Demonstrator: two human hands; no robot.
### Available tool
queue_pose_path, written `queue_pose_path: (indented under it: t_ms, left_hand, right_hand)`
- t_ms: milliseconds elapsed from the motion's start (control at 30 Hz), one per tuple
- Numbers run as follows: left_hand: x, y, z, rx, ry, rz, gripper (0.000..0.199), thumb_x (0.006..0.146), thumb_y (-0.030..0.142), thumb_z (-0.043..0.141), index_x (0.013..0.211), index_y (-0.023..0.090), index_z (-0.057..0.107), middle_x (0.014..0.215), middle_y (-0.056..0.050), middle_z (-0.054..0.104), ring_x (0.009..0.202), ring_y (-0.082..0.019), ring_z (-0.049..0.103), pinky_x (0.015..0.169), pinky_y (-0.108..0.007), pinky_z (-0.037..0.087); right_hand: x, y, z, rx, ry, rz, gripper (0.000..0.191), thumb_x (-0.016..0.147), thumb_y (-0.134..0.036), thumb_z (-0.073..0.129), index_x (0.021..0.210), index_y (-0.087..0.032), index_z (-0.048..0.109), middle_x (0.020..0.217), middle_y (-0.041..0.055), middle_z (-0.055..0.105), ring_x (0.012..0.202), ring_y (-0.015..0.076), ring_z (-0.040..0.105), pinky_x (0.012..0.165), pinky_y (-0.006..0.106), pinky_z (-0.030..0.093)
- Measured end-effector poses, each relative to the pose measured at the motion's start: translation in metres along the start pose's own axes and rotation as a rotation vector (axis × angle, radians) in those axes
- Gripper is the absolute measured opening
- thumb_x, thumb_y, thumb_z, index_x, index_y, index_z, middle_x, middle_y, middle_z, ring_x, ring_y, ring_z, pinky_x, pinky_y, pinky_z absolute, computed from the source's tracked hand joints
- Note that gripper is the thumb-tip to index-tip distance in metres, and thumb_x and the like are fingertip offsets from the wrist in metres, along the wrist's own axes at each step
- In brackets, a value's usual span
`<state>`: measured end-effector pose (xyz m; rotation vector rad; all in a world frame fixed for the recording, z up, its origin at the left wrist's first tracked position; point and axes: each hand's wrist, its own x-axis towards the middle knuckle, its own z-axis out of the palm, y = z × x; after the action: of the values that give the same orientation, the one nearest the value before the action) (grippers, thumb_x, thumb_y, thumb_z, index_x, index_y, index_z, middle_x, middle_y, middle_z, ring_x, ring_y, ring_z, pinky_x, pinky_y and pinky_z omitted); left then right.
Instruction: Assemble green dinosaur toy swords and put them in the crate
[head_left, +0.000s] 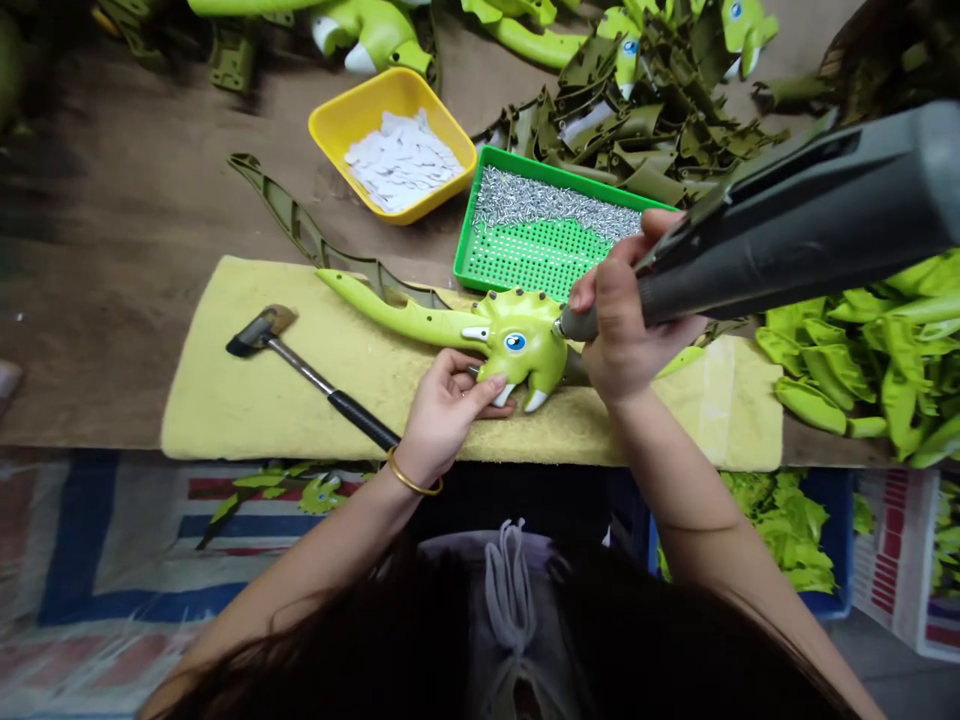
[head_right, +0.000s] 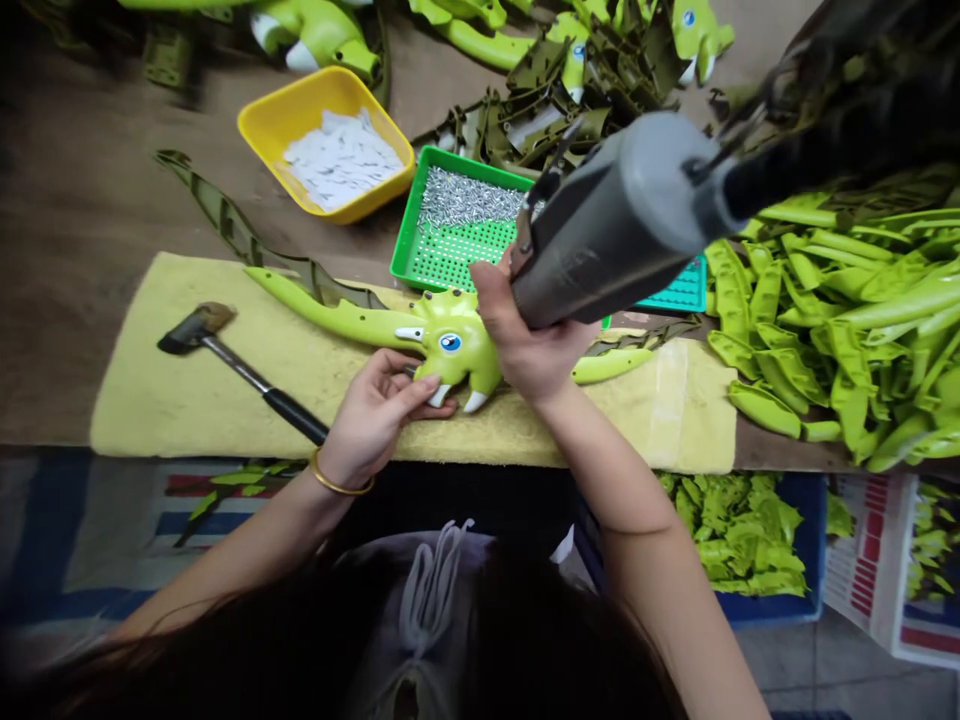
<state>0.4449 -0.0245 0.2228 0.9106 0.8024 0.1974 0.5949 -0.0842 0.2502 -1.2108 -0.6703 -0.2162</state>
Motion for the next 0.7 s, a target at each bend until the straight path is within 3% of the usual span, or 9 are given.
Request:
queue_pose_path:
  t_ms: [133, 233, 333, 467, 600, 700]
  left_hand:
    - [-0.002, 0.004, 0.004, 0.013, 0.003, -0.044, 0.061, 0.052, 0.043, 0.090, 0.085, 0.017, 0.045, 0.066, 0.002, 0.070, 0.058, -0.014, 0.070, 0.060, -0.028, 0.064]
    - [-0.002, 0.001, 0.009, 0.018, -0.012, -0.062, 0.061, 0.052, 0.043, 0.090, 0.084, 0.016, 0.046, 0.068, 0.002, 0.071, 0.057, -0.014, 0.070, 0.060, -0.028, 0.064]
    - [0.000, -0.003, 0.014, 0.013, -0.005, -0.063, 0.062, 0.050, 0.043, 0.090, 0.084, 0.016, 0.046, 0.068, 0.002, 0.070, 0.056, -0.014, 0.069, 0.059, -0.029, 0.063]
    - [0.001, -0.004, 0.015, 0.008, -0.013, -0.081, 0.060, 0.051, 0.041, 0.090, 0.085, 0.016, 0.047, 0.067, 0.002, 0.070, 0.056, -0.014, 0.069, 0.060, -0.029, 0.064]
    - [0.002, -0.004, 0.013, 0.008, -0.017, -0.077, 0.058, 0.053, 0.039, 0.089, 0.085, 0.016, 0.047, 0.070, 0.000, 0.071, 0.059, -0.015, 0.071, 0.060, -0.030, 0.064]
    - [0.003, -0.006, 0.012, 0.010, -0.018, -0.061, 0.058, 0.054, 0.039, 0.089, 0.086, 0.016, 0.046, 0.070, 0.000, 0.071, 0.060, -0.015, 0.071, 0.061, -0.030, 0.064]
  right_hand:
    - [0.013, -0.010, -0.003, -0.014, -0.056, -0.009, 0.025, 0.079, -0.039, 0.071, 0.101, -0.032, 0.062, 0.072, -0.0069, 0.059, 0.044, 0.0060, 0.052, 0.040, 0.022, 0.047]
    - [0.043, -0.001, -0.008, -0.044, 0.158, -0.086, 0.030, 0.079, -0.042, 0.070, 0.105, -0.032, 0.060, 0.082, -0.0063, 0.061, 0.045, 0.0035, 0.052, 0.039, 0.019, 0.043]
    - [0.068, 0.031, -0.017, -0.116, 0.326, -0.077, 0.040, 0.082, -0.045, 0.066, 0.115, -0.029, 0.051, 0.092, -0.0037, 0.060, 0.046, 0.0015, 0.050, 0.043, 0.019, 0.045]
    - [0.068, 0.069, -0.030, -0.346, 0.293, 0.030, 0.059, 0.083, -0.060, 0.057, 0.124, -0.020, 0.046, 0.103, 0.0060, 0.061, 0.053, 0.0048, 0.052, 0.050, 0.025, 0.051]
    - [0.056, 0.078, -0.036, -0.338, 0.187, 0.078, 0.052, 0.086, -0.064, 0.050, 0.117, -0.023, 0.049, 0.092, 0.0015, 0.059, 0.054, 0.0062, 0.054, 0.053, 0.026, 0.051]
    - [0.058, 0.078, -0.035, -0.350, 0.207, 0.073, 0.055, 0.084, -0.067, 0.051, 0.116, -0.022, 0.050, 0.089, 0.0014, 0.058, 0.055, 0.0056, 0.052, 0.053, 0.025, 0.049]
